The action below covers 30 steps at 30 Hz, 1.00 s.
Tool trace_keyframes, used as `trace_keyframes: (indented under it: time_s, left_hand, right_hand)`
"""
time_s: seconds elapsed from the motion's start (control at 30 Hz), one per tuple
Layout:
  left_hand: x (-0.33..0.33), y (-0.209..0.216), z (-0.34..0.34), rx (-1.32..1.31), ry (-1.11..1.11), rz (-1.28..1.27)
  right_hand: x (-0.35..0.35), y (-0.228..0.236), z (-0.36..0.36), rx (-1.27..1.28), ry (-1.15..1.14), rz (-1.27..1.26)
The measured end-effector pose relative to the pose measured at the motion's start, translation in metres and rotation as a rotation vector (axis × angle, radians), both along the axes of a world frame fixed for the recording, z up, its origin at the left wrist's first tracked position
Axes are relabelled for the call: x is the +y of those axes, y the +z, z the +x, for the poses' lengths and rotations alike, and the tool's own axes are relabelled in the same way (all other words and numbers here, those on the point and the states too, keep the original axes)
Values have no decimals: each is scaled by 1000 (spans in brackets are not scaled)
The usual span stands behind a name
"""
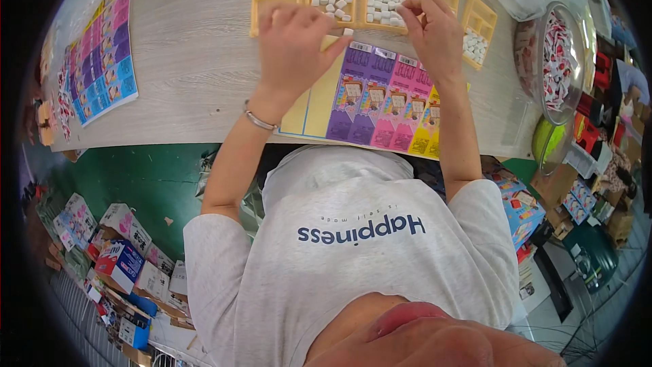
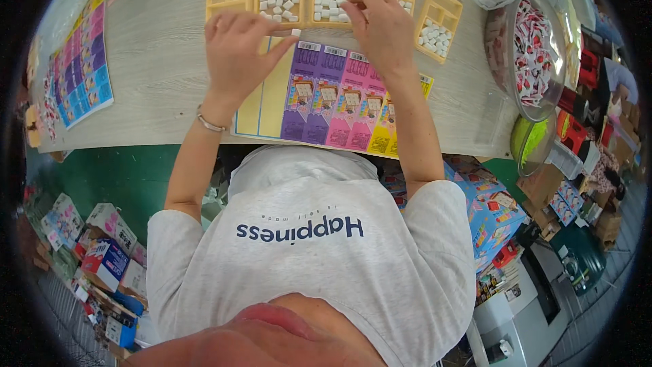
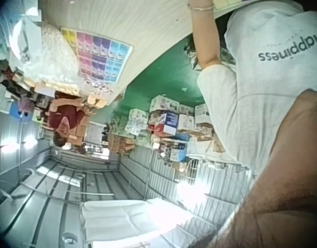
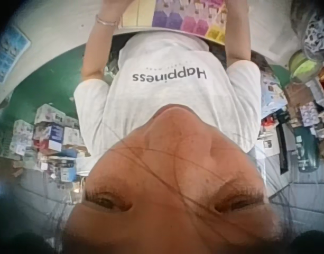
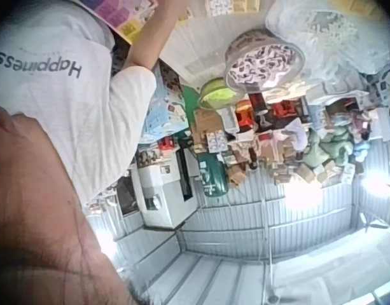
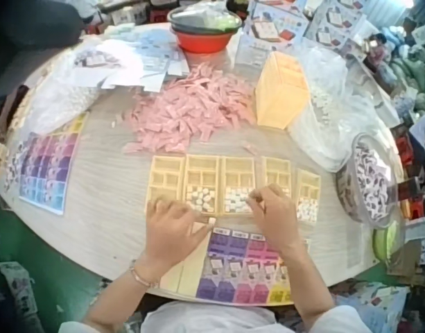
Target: Manually assembling small components into plastic trays and wrapping them with decorative paper sleeves.
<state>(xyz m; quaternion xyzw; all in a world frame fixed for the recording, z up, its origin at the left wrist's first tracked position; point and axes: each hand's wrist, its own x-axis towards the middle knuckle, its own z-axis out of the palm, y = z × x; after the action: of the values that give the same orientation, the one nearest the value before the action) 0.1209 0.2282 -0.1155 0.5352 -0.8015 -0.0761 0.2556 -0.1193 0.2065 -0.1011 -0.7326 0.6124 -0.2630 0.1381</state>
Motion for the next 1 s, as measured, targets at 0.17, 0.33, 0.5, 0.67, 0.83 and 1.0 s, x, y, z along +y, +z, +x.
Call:
trace_keyframes:
  time_s: [0.17,0.33,0.5,0.67,0.83,1.0]
  left_hand:
    - [9,-14,-25,1,101,-180]
    - [9,-18,-27,60,154,-160]
    - [-18,-15,-2,144,158,-198]
    - [-28,-19,-9,-192,-123,-105]
    - [-18,-26,-28,-242,-110,57]
    - [-16,-23,-33,-133,-88,48]
  right_hand:
    - [-11,-11,47,-22,190,-107]
    - [-13,-14,47,17,224,-184]
    - [-16,-5,12,-101,-36,-158]
    - [-19,-8,-22,7,-26,-23]
    - [-20,-13,-20,32,3,64]
    - [-20,-8,-23,44,31,18]
